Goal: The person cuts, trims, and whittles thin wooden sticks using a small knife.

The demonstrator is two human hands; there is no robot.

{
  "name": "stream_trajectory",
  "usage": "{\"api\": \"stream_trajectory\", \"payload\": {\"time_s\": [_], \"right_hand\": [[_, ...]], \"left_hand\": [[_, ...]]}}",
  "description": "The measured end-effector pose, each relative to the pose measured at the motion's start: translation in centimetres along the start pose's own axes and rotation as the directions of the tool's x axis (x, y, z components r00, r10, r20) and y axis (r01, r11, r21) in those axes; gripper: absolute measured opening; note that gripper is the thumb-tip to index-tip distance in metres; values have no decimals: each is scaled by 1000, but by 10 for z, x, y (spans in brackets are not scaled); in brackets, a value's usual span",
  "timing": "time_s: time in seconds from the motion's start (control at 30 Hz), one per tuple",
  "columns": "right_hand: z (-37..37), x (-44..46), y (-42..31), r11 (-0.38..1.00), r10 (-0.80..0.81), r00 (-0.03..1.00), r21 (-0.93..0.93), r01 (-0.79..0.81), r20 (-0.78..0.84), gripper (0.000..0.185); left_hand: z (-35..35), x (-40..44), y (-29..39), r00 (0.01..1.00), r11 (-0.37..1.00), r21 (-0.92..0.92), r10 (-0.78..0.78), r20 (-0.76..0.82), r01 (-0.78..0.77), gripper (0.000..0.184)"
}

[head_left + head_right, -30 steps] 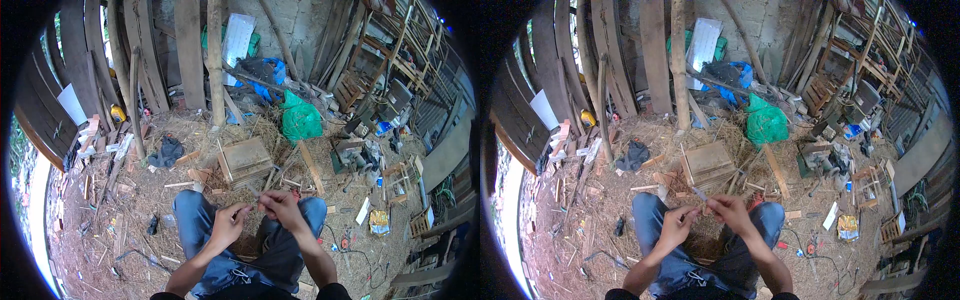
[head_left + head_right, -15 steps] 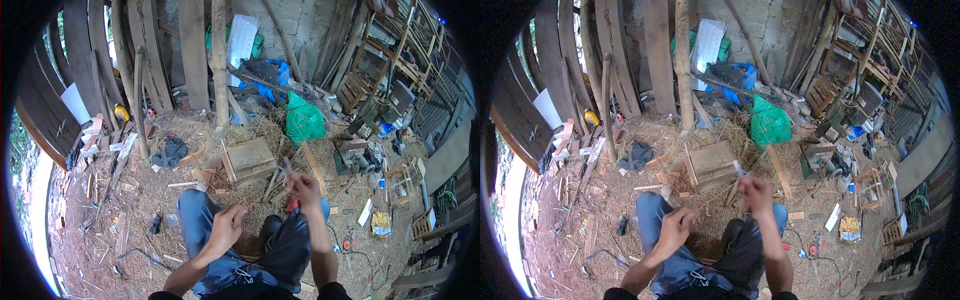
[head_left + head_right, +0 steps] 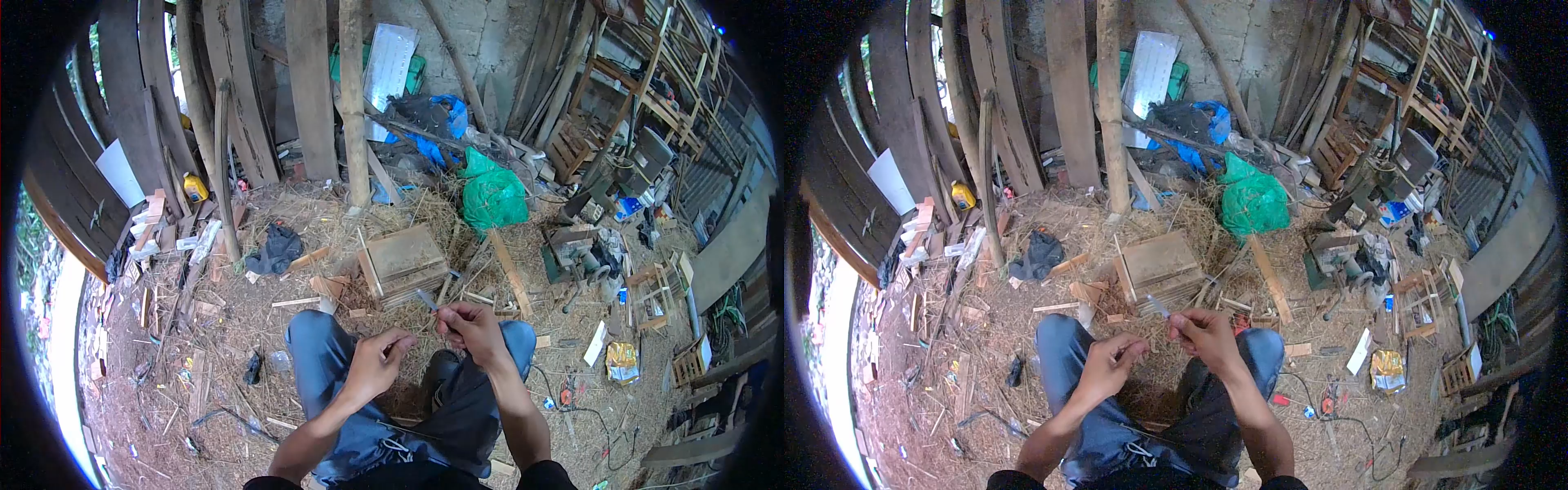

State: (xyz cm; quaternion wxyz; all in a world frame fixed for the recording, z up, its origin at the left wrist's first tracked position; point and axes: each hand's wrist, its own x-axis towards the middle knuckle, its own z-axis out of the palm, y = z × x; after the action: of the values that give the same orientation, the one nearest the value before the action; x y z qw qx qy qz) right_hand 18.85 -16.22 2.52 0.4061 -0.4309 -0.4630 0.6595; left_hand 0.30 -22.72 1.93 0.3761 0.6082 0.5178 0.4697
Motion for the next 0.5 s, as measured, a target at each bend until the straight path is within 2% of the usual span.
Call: {"api": "stream_trajectory", "payload": {"time_s": [0.03,0.07,0.13,0.17,0.23,0.27,0.3,0.33,0.37,0.43,0.47,0.5], "right_hand": [[1,0,-2,997,-28,997,-78,21,-77,19],[-9,2,-5,997,-27,997,-79,21,-78,19],[-35,9,-12,994,-70,976,67,85,-207,17],[-36,10,-11,994,-71,976,69,87,-207,17],[-33,7,-14,991,-70,986,106,87,-152,17],[-20,4,-9,999,-44,983,12,47,-181,18],[-9,2,-3,999,-49,982,7,51,-184,18],[1,-1,4,996,-24,999,81,26,-25,18],[5,-4,9,988,-10,991,152,-11,137,19],[-4,0,8,995,-25,987,100,9,160,16],[-10,3,3,996,-10,998,92,4,58,17],[-15,4,-3,997,5,999,82,-2,-45,17]], "left_hand": [[-1,0,0,1000,1000,1,-21,14,21,11],[-4,-4,-2,1000,1000,-1,-21,15,21,11],[-14,-12,-8,991,993,68,-98,93,92,11],[-15,-10,-9,991,993,70,-97,93,91,11],[-13,-9,-17,966,971,-113,-187,176,209,14],[-8,-6,-20,967,971,-118,-185,177,207,14],[-2,-1,-24,954,923,-262,-237,185,281,15],[2,3,-24,936,849,-399,-287,202,347,16],[1,5,-21,937,850,-398,-284,203,344,16],[-3,5,-12,933,855,-381,-289,216,353,17],[-7,2,-14,931,855,-375,-295,214,357,17],[-11,-1,-18,946,912,-281,-245,213,299,17]]}}
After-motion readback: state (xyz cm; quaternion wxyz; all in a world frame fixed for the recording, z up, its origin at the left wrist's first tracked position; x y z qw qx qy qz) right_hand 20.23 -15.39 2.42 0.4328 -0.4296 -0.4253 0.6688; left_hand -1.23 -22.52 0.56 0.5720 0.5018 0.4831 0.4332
